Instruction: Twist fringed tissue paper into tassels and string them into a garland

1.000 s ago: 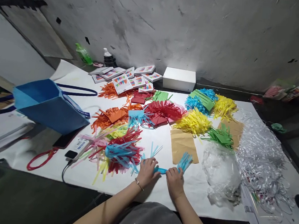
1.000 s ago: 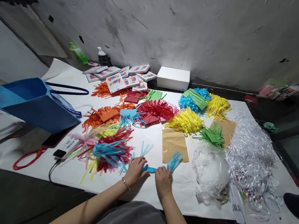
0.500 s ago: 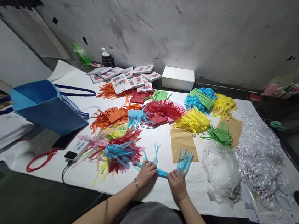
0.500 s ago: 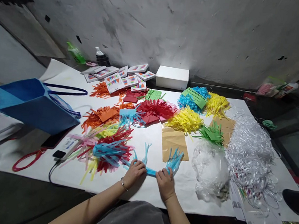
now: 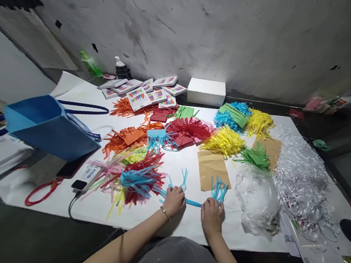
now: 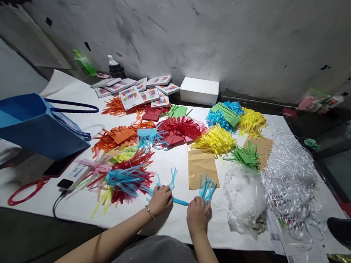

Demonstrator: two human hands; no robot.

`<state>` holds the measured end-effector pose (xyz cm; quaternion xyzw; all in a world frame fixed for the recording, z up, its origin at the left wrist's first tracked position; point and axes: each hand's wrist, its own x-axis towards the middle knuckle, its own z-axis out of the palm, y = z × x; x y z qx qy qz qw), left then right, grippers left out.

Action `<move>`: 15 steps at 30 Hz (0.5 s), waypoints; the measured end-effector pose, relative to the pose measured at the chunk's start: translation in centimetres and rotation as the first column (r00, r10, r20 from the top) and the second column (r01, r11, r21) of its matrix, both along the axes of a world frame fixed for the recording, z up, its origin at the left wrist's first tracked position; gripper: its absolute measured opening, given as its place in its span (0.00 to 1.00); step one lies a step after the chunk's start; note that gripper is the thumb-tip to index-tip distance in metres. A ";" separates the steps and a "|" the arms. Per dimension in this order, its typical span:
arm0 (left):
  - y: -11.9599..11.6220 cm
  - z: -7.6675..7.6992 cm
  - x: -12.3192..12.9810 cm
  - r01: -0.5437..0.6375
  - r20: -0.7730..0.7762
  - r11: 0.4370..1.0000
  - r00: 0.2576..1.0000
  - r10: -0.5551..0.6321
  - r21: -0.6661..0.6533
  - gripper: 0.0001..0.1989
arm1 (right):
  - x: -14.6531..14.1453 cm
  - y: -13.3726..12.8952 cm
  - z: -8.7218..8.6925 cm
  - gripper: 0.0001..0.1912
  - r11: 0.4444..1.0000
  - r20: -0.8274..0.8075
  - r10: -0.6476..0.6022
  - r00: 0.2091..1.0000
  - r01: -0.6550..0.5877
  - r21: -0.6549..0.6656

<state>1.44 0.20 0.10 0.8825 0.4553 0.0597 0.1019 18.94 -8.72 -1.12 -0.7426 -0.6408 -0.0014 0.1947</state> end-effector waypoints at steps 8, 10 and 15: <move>-0.7 -0.6 0.7 0.296 0.052 0.955 0.953 -0.297 0.030 0.06 | -0.1 0.6 0.1 0.05 1.000 0.016 -0.001 1.000 0.001 0.008; -0.7 -1.0 0.8 0.298 0.050 0.954 0.953 -0.299 0.028 0.07 | -0.4 0.6 0.0 0.05 0.998 0.023 0.061 0.998 -0.061 0.020; -0.7 -1.9 0.5 0.299 0.069 0.954 0.951 -0.300 0.021 0.05 | -1.6 0.9 -1.0 0.07 0.956 0.047 0.292 0.955 -0.293 0.024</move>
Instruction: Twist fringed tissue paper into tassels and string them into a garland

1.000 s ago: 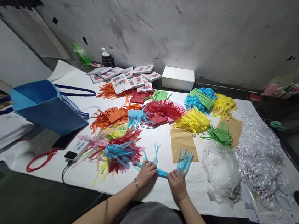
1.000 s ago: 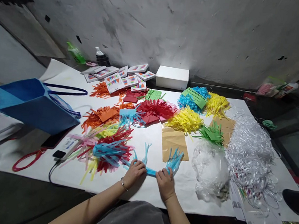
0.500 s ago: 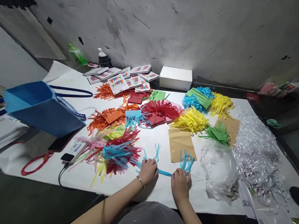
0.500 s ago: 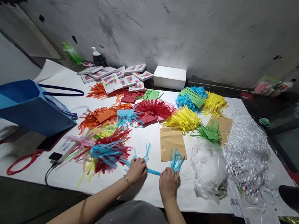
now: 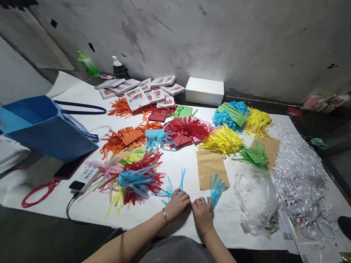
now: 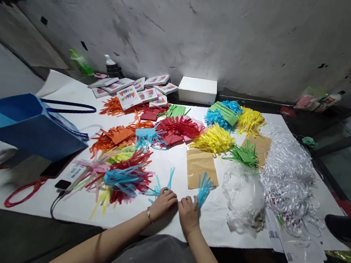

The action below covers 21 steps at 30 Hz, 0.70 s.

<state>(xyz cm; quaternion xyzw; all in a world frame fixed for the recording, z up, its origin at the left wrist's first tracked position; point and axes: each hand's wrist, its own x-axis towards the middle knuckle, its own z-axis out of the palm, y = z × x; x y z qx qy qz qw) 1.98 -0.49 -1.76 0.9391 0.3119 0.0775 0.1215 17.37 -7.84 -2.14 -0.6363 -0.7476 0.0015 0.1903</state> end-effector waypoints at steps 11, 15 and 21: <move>-1.6 0.5 -0.9 -0.181 0.057 0.982 0.981 0.185 -0.057 0.06 | 2.4 -1.8 -0.7 0.07 0.999 -0.036 -0.048 0.998 0.047 -0.006; -2.0 1.6 0.2 -0.315 0.039 0.946 0.947 0.318 -0.073 0.08 | 1.5 -1.3 0.3 0.07 0.988 -0.002 -0.148 0.989 0.147 -0.043; -1.5 1.9 1.5 -0.323 -0.022 0.946 0.946 0.323 -0.021 0.06 | 0.8 -0.3 0.9 0.07 0.964 0.052 -0.257 0.965 0.260 -0.060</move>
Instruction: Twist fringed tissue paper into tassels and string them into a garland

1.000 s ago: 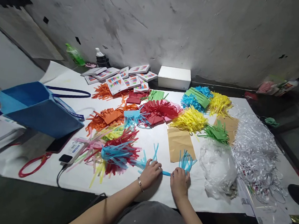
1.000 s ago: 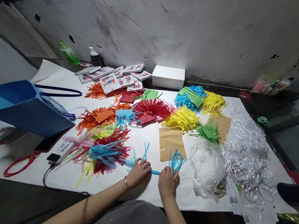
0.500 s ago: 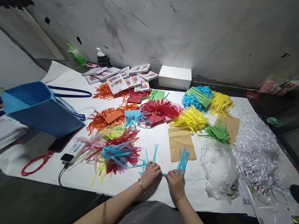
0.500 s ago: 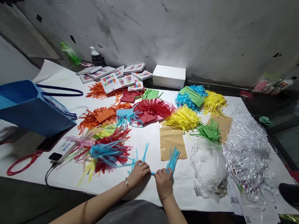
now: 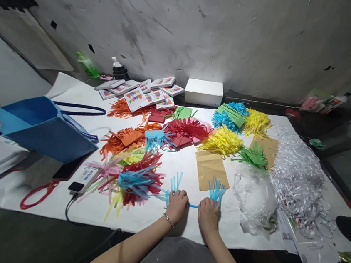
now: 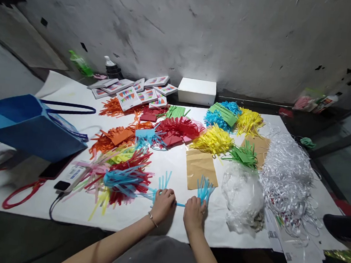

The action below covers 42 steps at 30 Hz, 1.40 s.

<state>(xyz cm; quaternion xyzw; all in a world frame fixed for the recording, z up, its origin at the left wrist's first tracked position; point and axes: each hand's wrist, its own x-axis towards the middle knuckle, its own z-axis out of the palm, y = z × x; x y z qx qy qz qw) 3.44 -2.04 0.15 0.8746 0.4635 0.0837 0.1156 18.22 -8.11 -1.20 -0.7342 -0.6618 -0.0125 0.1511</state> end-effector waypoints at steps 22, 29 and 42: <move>1.4 3.1 0.1 0.162 0.412 0.624 0.867 0.281 -0.765 0.19 | 1.3 -0.2 4.5 0.08 0.947 -0.280 0.268 0.922 -0.198 0.253; -0.3 7.0 3.3 0.309 0.534 0.436 0.519 0.667 -0.845 0.20 | 1.3 -1.4 9.0 0.12 0.962 -0.707 0.204 0.677 -0.004 0.273; -0.3 10.4 10.3 0.299 0.588 0.675 0.771 0.245 -0.674 0.15 | 6.0 -4.5 8.7 0.16 0.926 -0.500 -0.011 0.866 0.197 0.322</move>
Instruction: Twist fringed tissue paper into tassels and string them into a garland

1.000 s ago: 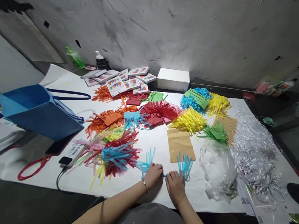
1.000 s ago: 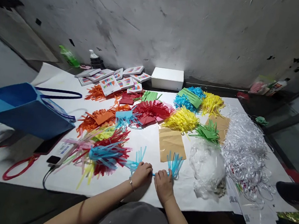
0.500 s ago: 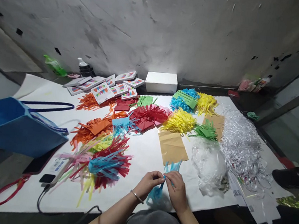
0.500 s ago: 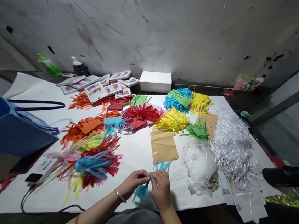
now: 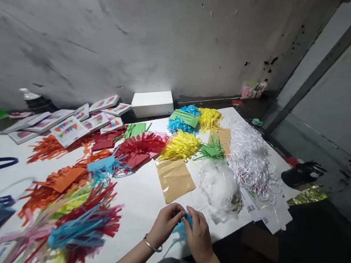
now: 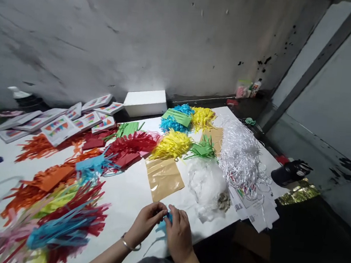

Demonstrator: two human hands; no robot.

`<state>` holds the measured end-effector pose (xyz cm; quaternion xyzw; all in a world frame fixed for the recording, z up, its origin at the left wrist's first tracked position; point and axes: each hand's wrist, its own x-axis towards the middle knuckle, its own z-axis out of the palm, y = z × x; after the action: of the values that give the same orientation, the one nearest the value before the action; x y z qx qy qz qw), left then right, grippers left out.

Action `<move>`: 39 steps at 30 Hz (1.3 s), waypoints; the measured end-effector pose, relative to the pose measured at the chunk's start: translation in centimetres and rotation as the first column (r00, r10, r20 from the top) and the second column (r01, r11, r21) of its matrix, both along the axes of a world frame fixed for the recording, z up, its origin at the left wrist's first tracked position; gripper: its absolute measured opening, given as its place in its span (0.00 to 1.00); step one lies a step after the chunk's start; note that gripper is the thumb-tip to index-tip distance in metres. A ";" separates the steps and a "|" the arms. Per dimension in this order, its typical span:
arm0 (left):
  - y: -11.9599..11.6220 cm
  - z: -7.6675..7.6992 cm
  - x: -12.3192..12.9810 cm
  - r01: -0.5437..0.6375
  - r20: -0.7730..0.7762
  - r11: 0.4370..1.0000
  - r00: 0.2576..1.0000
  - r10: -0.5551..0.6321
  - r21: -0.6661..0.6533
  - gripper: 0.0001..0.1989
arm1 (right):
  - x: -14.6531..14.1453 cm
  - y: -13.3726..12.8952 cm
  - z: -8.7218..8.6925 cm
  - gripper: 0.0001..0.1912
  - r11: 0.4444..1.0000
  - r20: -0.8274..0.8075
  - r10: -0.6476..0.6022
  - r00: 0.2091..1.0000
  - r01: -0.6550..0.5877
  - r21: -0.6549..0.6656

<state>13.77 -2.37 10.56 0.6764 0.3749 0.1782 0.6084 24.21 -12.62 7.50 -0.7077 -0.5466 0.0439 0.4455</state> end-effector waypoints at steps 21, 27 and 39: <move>3.4 -9.1 20.5 0.311 -0.491 0.898 0.862 -0.127 0.313 0.07 | 8.1 -5.2 -3.5 0.17 0.953 -0.492 -0.206 0.846 0.060 -0.296; 3.3 -8.8 20.0 0.334 -0.457 0.891 0.873 -0.171 0.306 0.06 | 8.6 -6.1 -4.4 0.17 0.940 -0.472 -0.220 0.854 0.056 -0.337; 2.0 -1.0 8.3 0.091 0.263 0.920 0.965 0.014 -0.381 0.16 | 7.9 -1.2 1.7 0.17 0.981 -0.399 -0.051 0.915 -0.029 -0.190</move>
<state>22.03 -0.37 9.54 0.5197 0.3060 0.1752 0.7782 32.06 -13.85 9.18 -0.7263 -0.4326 0.2384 0.4781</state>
